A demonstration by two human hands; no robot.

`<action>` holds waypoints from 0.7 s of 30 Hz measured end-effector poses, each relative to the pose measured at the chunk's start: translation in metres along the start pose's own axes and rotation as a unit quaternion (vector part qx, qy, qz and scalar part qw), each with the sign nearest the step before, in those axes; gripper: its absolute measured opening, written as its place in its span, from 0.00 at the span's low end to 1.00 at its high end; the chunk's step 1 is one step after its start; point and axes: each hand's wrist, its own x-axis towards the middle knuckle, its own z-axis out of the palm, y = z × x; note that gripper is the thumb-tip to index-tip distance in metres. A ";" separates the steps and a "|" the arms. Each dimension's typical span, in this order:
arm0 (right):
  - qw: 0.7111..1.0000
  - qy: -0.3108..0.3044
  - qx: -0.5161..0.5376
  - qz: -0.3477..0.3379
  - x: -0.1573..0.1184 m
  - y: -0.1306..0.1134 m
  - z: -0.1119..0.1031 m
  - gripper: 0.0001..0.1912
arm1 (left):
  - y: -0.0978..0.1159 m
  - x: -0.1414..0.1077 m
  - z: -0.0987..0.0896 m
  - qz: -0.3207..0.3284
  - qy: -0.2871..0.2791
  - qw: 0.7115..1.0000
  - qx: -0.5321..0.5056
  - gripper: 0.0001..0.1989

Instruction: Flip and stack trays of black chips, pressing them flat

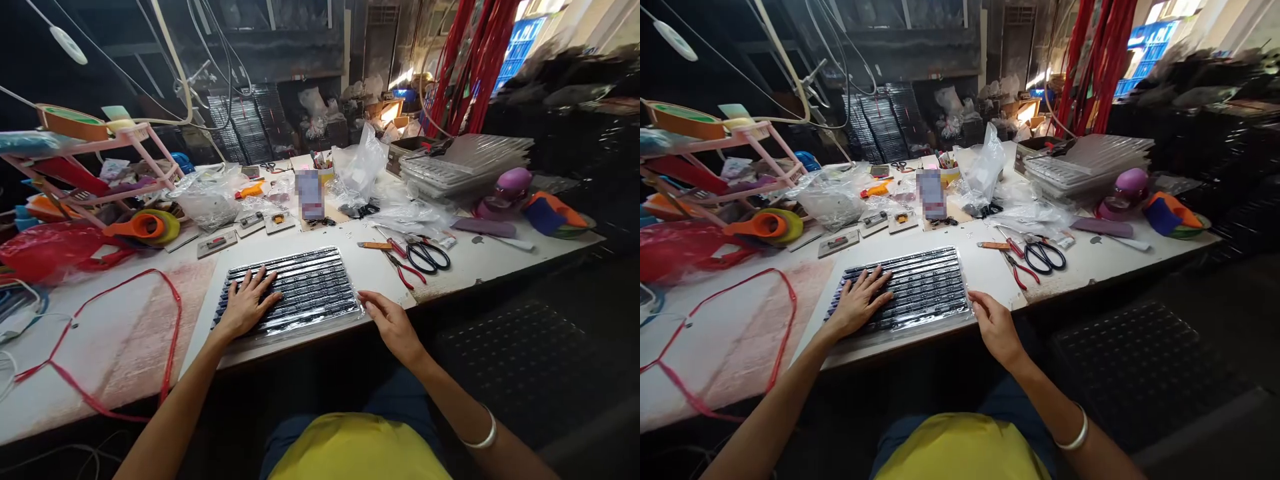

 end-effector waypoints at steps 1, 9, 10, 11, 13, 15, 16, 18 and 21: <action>1.000 -0.004 0.022 0.020 -0.003 -0.002 -0.001 0.17 | -0.002 0.001 -0.001 -0.003 0.013 1.000 -0.026 0.29; 0.927 0.004 0.309 0.215 -0.004 -0.024 -0.013 0.17 | -0.042 -0.028 -0.010 -0.089 0.133 0.977 -0.139 0.30; 0.919 -0.002 0.321 0.229 -0.004 -0.025 -0.013 0.18 | -0.048 -0.035 -0.010 -0.095 0.128 0.976 -0.148 0.30; 0.916 -0.009 0.325 0.237 -0.004 -0.026 -0.012 0.18 | -0.054 -0.042 -0.010 -0.095 0.117 0.976 -0.158 0.30; 0.919 -0.012 0.313 0.239 -0.003 -0.027 -0.009 0.19 | -0.060 -0.052 -0.009 -0.080 0.092 0.977 -0.176 0.31; 0.930 0.000 0.289 0.225 -0.001 -0.026 -0.004 0.21 | -0.061 -0.059 -0.006 -0.068 0.082 0.977 -0.184 0.30; 0.937 0.007 0.275 0.217 -0.001 -0.025 -0.003 0.21 | -0.060 -0.060 -0.005 -0.066 0.084 0.977 -0.186 0.30; 0.950 0.010 0.237 0.201 0.001 -0.021 0.000 0.21 | -0.058 -0.062 -0.002 -0.066 0.092 0.975 -0.191 0.28; 0.980 0.017 0.120 0.158 0.003 -0.014 -0.001 0.21 | -0.058 -0.063 0.001 -0.056 0.095 0.975 -0.193 0.26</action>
